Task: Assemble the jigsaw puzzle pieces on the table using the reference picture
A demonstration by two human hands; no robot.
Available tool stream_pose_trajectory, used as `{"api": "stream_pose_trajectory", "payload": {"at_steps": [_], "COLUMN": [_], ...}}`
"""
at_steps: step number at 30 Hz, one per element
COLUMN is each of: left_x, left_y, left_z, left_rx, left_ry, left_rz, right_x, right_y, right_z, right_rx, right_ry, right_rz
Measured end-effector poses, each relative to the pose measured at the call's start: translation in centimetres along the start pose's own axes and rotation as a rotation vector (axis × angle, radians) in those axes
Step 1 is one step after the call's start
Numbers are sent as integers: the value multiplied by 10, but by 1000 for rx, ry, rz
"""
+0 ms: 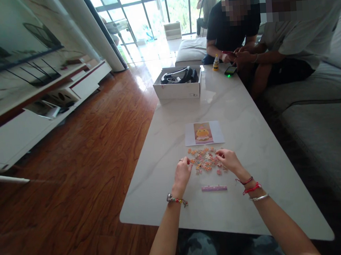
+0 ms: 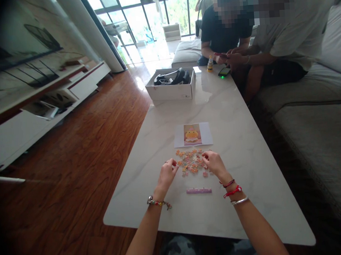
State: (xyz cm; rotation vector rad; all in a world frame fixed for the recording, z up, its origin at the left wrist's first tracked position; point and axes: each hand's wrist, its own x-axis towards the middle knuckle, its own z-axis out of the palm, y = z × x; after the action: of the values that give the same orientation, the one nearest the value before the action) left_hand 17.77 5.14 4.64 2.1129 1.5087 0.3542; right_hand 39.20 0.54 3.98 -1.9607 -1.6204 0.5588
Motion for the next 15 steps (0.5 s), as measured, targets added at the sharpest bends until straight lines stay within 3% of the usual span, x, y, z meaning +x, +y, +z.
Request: {"api": "stream_pose_trajectory", "payload": {"at_steps": [6,15], "left_x": [33,54], "left_y": [1,3], "left_z": [-5,9], "left_rx": [61,137], "left_ry": [28,-34], "left_rz": [-37,-32], "right_x": [-5,-21], "right_y": [23,13], "right_z": [-19,-6], "right_rx": [16,104], "right_ry": [60,5], "right_rz": [64,41]}}
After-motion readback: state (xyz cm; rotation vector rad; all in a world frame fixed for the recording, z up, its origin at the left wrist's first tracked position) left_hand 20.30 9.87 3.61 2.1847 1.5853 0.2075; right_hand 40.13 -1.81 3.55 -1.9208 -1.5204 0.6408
